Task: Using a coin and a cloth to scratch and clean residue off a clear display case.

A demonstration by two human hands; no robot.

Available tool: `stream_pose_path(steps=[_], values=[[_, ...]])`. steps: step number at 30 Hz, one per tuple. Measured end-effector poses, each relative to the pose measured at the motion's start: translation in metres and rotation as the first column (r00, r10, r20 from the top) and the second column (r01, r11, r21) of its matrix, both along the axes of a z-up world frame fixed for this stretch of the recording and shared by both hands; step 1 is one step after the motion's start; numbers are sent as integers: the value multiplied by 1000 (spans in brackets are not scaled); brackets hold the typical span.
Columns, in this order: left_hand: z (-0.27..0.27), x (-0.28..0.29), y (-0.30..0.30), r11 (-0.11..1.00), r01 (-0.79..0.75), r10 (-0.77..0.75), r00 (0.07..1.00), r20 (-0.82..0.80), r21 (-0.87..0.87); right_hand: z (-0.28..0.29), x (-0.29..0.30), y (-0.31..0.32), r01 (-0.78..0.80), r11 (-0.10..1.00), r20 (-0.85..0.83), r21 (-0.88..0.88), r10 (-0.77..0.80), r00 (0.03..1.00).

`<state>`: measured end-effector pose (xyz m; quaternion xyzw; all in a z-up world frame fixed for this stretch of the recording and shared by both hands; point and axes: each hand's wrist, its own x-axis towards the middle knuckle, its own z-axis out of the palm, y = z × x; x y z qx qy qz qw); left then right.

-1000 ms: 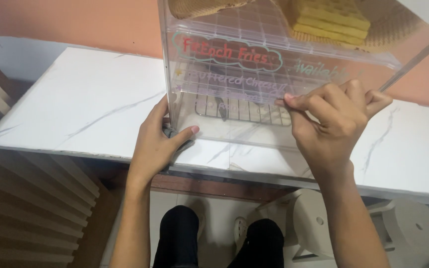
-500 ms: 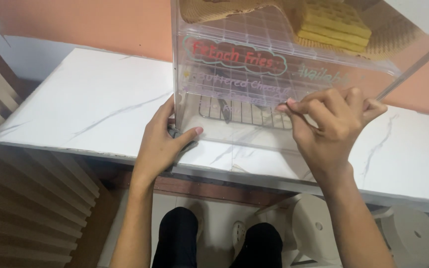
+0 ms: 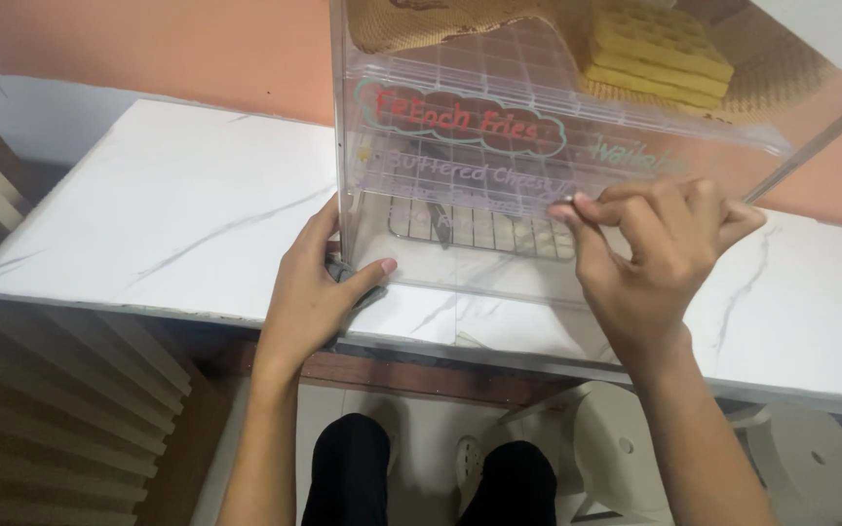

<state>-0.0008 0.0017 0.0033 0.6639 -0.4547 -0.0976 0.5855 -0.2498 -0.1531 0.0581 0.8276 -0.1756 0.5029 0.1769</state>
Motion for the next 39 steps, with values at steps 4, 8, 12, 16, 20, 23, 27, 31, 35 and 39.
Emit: stream_pose_path(steps=[4, 8, 12, 16, 20, 23, 27, 31, 35, 39], values=[[-10, 3, 0, 998, 17, -12, 997, 72, -65, -15, -1, -5, -12, 1000, -24, -10, 12, 1000], [-8, 3, -2, 1000, 8, -8, 1000, 26, 19, 1, -5, -5, 32, 999, 1, -31, -32, 999], [-10, 5, -1, 1000, 4, -2, 997, 74, -30, -14, -5, -7, 19, 995, -40, -96, -23, 999], [-11, 4, -2, 999, 11, -10, 999, 52, -30, 2, -1, -5, -16, 996, -25, -86, 14, 1000], [-14, 4, -2, 1000, -15, 15, 996, 84, -2, -14, -8, -10, -6, 997, -2, -81, 6, 1000], [-10, 2, 1, 1000, 7, -5, 999, 44, -27, -20, -8, -10, -23, 995, -22, -96, 21, 1000], [-12, 4, -3, 1000, -5, 6, 999, 54, -14, -6, -6, -10, -13, 994, 4, -111, 13, 1000], [-14, 5, -3, 999, 5, -2, 998, 66, -39, -20, -9, -8, -26, 997, 3, -76, 26, 1000], [-7, 3, 2, 999, 18, -16, 999, 44, -31, -12, -6, -5, -52, 998, 12, -18, 53, 999], [-9, 3, 0, 1000, 5, -4, 999, 34, -7, -4, -9, 4, -39, 999, -16, 20, 39, 999]])
